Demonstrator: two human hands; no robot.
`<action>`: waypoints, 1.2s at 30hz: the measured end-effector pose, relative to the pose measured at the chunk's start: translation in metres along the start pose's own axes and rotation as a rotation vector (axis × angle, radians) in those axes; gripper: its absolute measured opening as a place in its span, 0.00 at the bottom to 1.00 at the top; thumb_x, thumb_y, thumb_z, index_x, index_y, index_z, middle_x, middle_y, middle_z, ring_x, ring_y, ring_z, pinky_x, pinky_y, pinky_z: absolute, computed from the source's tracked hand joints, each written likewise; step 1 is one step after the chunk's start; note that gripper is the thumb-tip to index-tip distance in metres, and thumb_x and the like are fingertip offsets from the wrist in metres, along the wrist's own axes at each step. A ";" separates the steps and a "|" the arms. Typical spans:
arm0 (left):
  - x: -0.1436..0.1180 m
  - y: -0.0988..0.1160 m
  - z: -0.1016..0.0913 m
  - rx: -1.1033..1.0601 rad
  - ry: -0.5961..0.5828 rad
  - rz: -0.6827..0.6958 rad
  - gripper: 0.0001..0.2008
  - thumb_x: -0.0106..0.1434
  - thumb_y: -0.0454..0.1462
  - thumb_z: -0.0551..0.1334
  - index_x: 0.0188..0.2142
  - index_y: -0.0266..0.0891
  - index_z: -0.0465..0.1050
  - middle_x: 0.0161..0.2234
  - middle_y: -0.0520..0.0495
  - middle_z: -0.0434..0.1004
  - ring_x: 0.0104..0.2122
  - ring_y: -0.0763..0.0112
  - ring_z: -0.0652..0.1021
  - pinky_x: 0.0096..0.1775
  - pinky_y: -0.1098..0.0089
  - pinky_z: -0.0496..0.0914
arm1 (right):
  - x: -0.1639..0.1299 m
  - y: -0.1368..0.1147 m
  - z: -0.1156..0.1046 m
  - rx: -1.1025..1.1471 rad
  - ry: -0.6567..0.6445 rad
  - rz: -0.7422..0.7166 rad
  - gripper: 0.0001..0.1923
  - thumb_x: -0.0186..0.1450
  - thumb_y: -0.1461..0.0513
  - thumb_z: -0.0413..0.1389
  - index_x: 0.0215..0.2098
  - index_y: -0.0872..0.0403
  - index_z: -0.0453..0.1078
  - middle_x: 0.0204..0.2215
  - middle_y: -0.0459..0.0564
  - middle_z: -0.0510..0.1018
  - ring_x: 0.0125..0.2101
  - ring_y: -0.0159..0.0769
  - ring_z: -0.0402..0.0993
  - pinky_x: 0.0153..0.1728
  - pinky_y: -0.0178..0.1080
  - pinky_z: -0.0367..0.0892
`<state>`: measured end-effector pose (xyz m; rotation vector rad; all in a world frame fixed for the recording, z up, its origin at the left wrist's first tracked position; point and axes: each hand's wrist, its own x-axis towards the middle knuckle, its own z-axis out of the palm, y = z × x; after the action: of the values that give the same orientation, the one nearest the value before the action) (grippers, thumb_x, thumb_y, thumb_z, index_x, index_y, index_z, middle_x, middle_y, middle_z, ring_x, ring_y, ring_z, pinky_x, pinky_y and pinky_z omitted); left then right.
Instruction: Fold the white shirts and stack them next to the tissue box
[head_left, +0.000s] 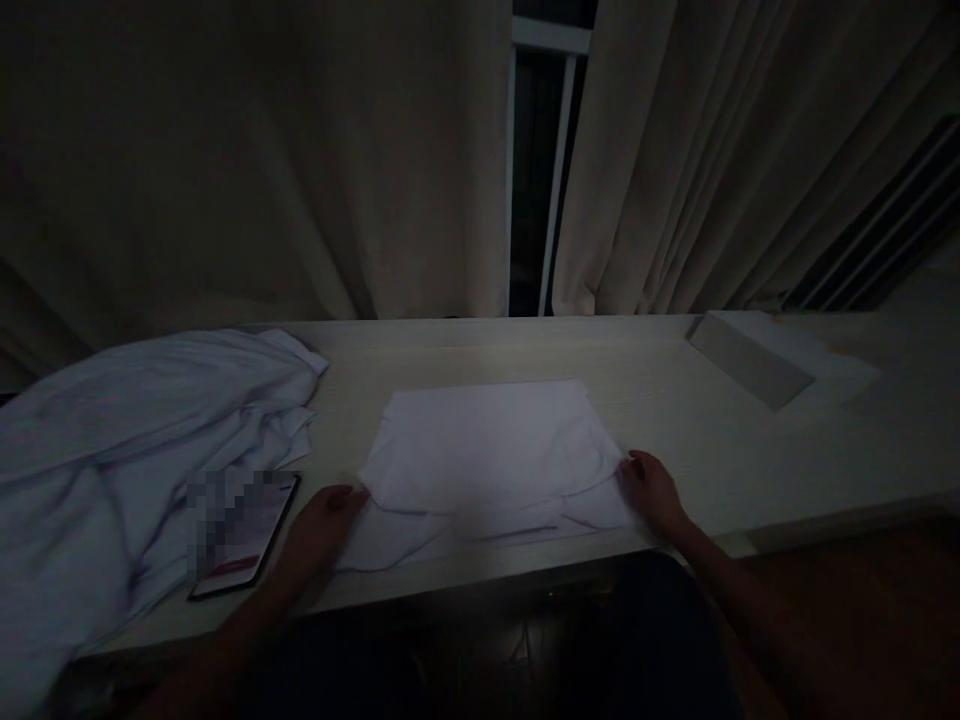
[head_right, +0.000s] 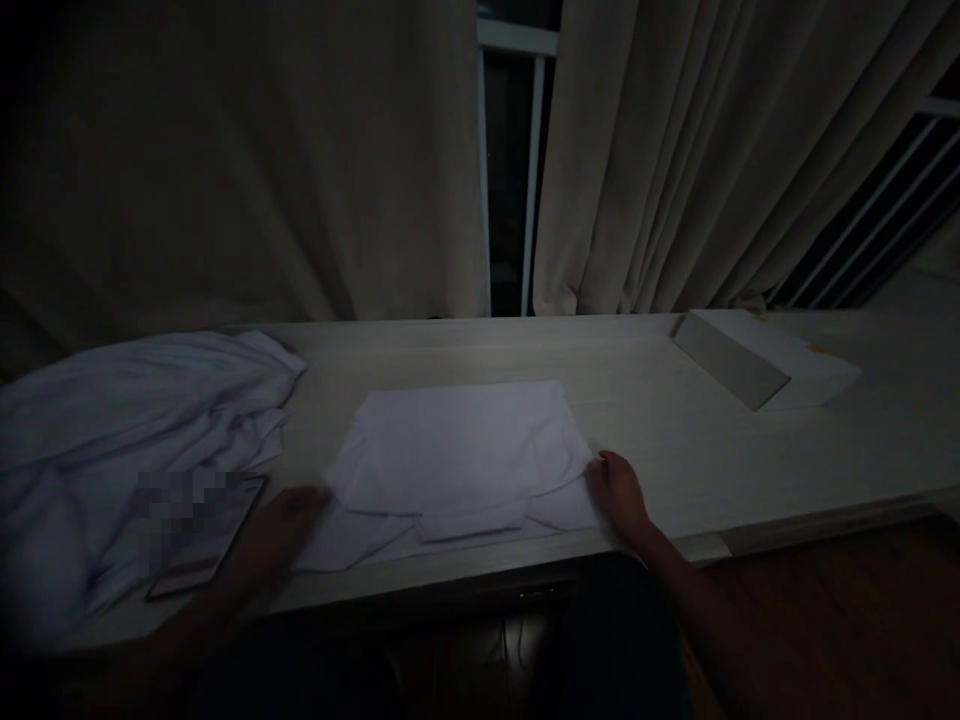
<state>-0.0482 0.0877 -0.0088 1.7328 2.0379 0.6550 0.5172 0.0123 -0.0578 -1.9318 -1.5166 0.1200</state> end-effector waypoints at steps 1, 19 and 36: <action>-0.010 -0.005 0.005 -0.004 -0.002 0.000 0.27 0.58 0.55 0.57 0.44 0.35 0.73 0.41 0.40 0.79 0.39 0.58 0.79 0.43 0.61 0.71 | -0.012 -0.001 0.001 -0.036 0.026 -0.064 0.24 0.68 0.50 0.49 0.51 0.59 0.68 0.44 0.62 0.75 0.44 0.48 0.71 0.48 0.49 0.65; -0.048 -0.010 0.034 0.201 0.281 0.233 0.19 0.64 0.43 0.52 0.47 0.34 0.72 0.44 0.37 0.75 0.46 0.57 0.73 0.49 0.59 0.66 | -0.029 -0.019 0.003 -0.323 0.120 -0.055 0.14 0.69 0.63 0.47 0.44 0.59 0.73 0.40 0.60 0.74 0.42 0.44 0.67 0.44 0.43 0.59; -0.081 0.057 0.082 0.183 0.083 0.513 0.18 0.63 0.47 0.57 0.47 0.37 0.71 0.45 0.40 0.72 0.47 0.58 0.72 0.50 0.61 0.67 | -0.073 -0.185 0.047 -0.073 -0.266 -0.695 0.30 0.63 0.56 0.58 0.61 0.56 0.60 0.53 0.62 0.69 0.51 0.51 0.62 0.52 0.54 0.58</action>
<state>0.0581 0.0233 -0.0437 2.4072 1.7504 0.7140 0.3191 -0.0137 -0.0160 -1.3728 -2.3098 0.0132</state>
